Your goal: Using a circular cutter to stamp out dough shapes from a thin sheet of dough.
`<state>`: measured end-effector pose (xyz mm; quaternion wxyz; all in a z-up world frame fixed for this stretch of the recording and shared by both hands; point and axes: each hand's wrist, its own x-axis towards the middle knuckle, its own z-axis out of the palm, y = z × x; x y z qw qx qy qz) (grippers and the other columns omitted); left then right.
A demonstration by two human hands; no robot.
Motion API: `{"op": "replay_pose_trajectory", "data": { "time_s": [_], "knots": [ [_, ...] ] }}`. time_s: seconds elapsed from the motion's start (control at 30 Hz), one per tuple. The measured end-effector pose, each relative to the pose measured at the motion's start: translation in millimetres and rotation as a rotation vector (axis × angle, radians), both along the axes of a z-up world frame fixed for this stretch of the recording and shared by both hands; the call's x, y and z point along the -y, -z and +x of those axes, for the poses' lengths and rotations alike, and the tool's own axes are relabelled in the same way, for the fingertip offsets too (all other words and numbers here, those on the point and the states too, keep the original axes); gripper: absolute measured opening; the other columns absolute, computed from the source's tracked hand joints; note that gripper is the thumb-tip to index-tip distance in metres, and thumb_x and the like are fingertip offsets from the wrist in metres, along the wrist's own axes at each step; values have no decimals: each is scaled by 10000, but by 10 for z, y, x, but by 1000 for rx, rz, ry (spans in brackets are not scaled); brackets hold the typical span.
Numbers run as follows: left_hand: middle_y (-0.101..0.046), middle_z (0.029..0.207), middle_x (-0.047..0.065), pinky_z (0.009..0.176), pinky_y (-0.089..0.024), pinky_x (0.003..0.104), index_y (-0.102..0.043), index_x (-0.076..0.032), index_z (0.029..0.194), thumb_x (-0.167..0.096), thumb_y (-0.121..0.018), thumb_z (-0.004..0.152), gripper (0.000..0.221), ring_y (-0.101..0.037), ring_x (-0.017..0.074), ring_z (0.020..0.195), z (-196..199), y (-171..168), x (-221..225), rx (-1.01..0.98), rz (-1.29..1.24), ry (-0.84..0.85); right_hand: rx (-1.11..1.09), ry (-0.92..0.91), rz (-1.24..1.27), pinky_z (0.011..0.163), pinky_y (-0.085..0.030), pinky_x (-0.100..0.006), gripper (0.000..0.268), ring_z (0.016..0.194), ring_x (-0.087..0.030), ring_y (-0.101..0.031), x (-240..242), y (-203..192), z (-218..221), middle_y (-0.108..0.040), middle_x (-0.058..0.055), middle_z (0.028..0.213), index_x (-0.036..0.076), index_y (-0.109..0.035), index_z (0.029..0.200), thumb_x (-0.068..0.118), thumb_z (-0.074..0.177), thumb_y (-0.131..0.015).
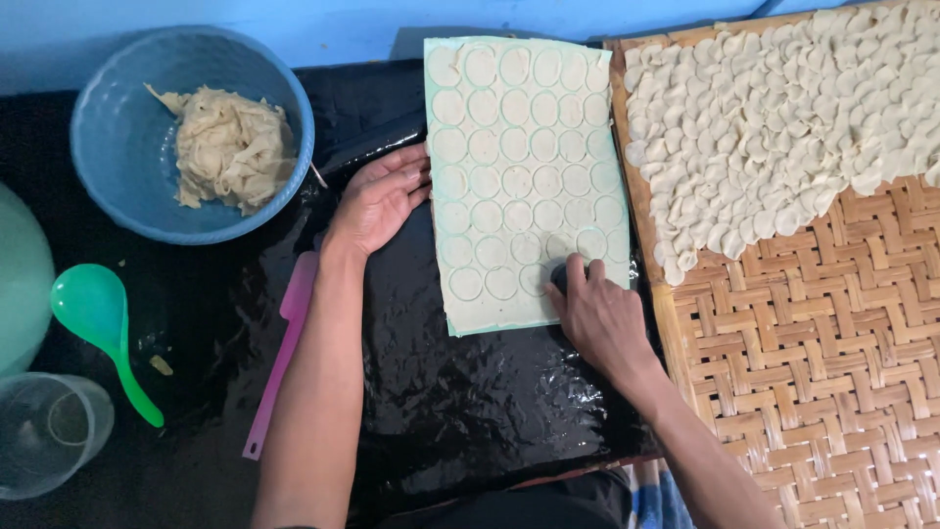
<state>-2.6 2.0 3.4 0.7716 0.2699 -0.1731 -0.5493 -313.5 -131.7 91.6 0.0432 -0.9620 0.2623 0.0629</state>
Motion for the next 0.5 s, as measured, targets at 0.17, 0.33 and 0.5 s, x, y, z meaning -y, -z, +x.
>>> {"op": "replay_pose_trajectory", "data": {
  "time_s": [0.17,0.33,0.5],
  "knots": [
    [-642,1363,112,1128,-463,374,-522,33,1441,-8,-586,967,480,-606,205,1269,6,3,37,131,16,-2,11,186,12,522,-556,-500,538,671,-409,-711,-97,77,39,-651,-228,913,-15,-486,1228,483,1025,-510],
    [-673,1295,123,1106,-483,391,-565,31,1406,-24,-574,1000,410,-636,207,1217,-25,15,62,89,42,-28,176,273,206,643,-550,-573,517,775,-494,-697,-145,-202,-73,-688,-284,1022,-6,-471,1248,457,1019,-497],
    [-704,1188,107,1009,-543,346,-623,46,1253,-19,-630,987,274,-677,187,1111,-72,165,157,193,186,-194,136,405,272,706,-539,-588,513,823,-519,-682,-209,-374,-184,-710,-308,952,3,-464,1257,457,1019,-486]
  ]
}}
